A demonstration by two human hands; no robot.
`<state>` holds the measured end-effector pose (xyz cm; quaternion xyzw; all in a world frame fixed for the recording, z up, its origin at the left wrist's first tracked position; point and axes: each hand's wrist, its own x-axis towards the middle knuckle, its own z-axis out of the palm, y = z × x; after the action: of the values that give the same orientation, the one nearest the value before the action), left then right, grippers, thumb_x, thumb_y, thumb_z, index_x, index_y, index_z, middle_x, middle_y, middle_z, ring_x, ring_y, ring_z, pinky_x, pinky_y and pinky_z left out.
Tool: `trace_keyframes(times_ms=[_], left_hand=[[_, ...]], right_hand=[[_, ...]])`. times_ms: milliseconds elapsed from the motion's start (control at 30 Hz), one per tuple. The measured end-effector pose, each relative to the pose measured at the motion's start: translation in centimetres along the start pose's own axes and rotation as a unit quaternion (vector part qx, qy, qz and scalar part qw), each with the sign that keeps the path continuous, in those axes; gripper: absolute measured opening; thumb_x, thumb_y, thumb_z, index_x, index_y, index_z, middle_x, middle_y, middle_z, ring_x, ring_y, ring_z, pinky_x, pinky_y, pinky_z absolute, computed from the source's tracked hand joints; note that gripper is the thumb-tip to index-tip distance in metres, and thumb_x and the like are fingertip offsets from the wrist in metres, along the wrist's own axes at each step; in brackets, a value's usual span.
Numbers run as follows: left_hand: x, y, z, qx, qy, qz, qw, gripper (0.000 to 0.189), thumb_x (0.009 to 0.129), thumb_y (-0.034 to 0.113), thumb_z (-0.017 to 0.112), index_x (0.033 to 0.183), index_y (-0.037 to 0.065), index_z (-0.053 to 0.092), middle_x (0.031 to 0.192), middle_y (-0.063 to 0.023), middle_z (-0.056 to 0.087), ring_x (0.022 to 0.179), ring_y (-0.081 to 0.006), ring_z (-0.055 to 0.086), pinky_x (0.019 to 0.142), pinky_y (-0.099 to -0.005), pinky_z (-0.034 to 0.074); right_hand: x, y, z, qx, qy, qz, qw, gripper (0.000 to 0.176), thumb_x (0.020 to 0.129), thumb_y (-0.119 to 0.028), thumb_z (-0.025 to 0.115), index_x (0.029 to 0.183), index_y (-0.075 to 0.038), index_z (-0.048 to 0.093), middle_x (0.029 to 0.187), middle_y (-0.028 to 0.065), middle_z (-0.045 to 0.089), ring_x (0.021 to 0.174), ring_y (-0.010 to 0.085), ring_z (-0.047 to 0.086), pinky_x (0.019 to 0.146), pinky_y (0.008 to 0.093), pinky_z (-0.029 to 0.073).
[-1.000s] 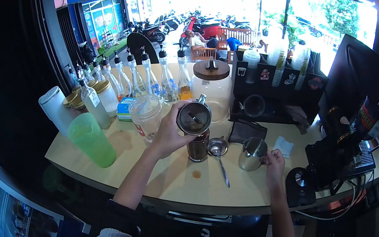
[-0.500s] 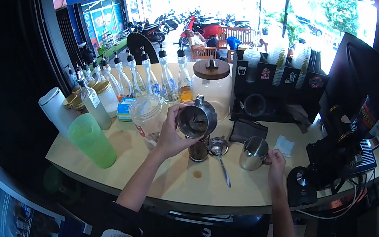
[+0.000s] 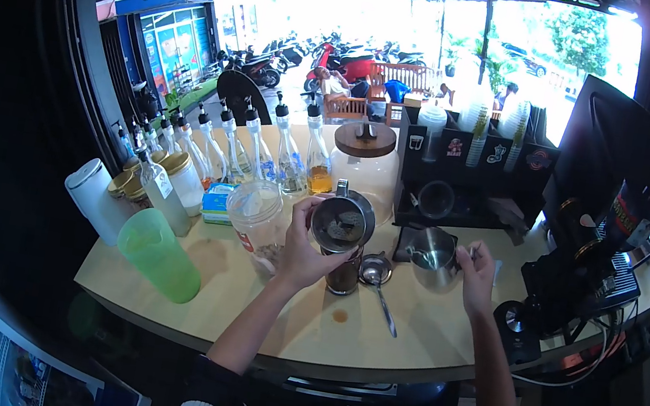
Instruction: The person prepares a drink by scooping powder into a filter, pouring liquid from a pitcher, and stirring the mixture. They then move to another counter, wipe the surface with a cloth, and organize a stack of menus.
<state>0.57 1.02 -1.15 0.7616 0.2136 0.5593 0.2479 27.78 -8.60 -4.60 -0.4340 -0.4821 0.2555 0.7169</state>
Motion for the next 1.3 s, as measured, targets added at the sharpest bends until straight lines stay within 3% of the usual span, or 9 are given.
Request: trace_keyframes(times_ms=[233, 400, 500, 600, 900, 1233, 1300], left_hand=[[0.0, -0.2, 0.9, 0.007, 0.044, 0.028, 0.999, 0.077, 0.059, 0.01, 0.083, 0.118, 0.006, 0.033, 0.121, -0.012, 0.044, 0.112, -0.0217, 0.049, 0.098, -0.0332, 0.04], [0.5, -0.2, 1.3, 0.009, 0.075, 0.043, 0.996, 0.077, 0.059, 0.011, 0.084, 0.116, 0.005, 0.033, 0.118, -0.0124, 0.042, 0.109, -0.0219, 0.048, 0.096, -0.033, 0.04], [0.8, -0.7, 1.4, -0.008, 0.096, 0.017, 0.995, 0.077, 0.058, 0.01, 0.084, 0.115, 0.005, 0.033, 0.116, -0.0122, 0.04, 0.11, -0.0225, 0.046, 0.097, -0.0333, 0.039], [1.0, -1.0, 1.3, 0.014, 0.091, 0.02, 0.996, 0.079, 0.057, 0.009, 0.084, 0.116, 0.005, 0.031, 0.117, -0.0122, 0.037, 0.111, -0.0226, 0.045, 0.096, -0.0336, 0.039], [1.6, -1.8, 2.0, -0.034, 0.13, 0.02, 0.991, 0.081, 0.056, 0.006, 0.083, 0.115, 0.006, 0.027, 0.116, -0.0117, 0.033, 0.111, -0.0217, 0.041, 0.097, -0.0325, 0.036], [1.3, -2.3, 2.2, -0.003, 0.135, 0.013, 0.991, 0.083, 0.053, 0.003, 0.082, 0.115, 0.007, 0.026, 0.115, -0.0114, 0.032, 0.111, -0.0228, 0.039, 0.098, -0.0331, 0.035], [1.3, -2.2, 2.2, 0.004, 0.138, 0.017, 0.99, 0.083, 0.053, 0.003, 0.082, 0.114, 0.007, 0.026, 0.115, -0.0115, 0.032, 0.111, -0.0231, 0.039, 0.098, -0.0334, 0.035]], right_hand=[[4.4, -8.8, 5.8, 0.001, -0.084, -0.086, 0.993, 0.023, 0.086, -0.008, 0.062, 0.076, -0.007, 0.042, 0.066, -0.0064, 0.041, 0.061, -0.0009, 0.041, 0.051, 0.0152, 0.036], [6.2, -11.3, 8.7, -0.075, -0.145, -0.055, 0.985, 0.023, 0.084, -0.006, 0.063, 0.076, -0.005, 0.042, 0.067, -0.0063, 0.038, 0.059, -0.0025, 0.037, 0.053, 0.0148, 0.039], [6.3, -13.1, 11.0, -0.126, -0.177, -0.056, 0.975, 0.022, 0.084, -0.005, 0.062, 0.076, -0.004, 0.042, 0.067, -0.0055, 0.04, 0.061, -0.0024, 0.042, 0.051, 0.0154, 0.041], [6.2, -14.3, 13.2, -0.141, -0.204, -0.044, 0.968, 0.021, 0.083, -0.006, 0.064, 0.078, -0.004, 0.043, 0.069, -0.0053, 0.04, 0.059, -0.0024, 0.036, 0.052, 0.0133, 0.034], [6.8, -14.6, 16.2, -0.271, -0.242, -0.099, 0.926, 0.024, 0.084, -0.004, 0.062, 0.077, -0.001, 0.039, 0.064, -0.0007, 0.047, 0.067, 0.0008, 0.054, 0.053, 0.0178, 0.047], [6.4, -14.5, 17.0, -0.289, -0.253, -0.127, 0.914, 0.024, 0.082, -0.003, 0.062, 0.079, 0.001, 0.039, 0.066, 0.0026, 0.046, 0.067, 0.0025, 0.055, 0.052, 0.0208, 0.044], [6.4, -14.6, 17.1, -0.281, -0.232, -0.12, 0.924, 0.023, 0.073, -0.007, 0.066, 0.08, 0.006, 0.048, 0.07, 0.0179, 0.057, 0.064, 0.0281, 0.062, 0.062, 0.0341, 0.049]])
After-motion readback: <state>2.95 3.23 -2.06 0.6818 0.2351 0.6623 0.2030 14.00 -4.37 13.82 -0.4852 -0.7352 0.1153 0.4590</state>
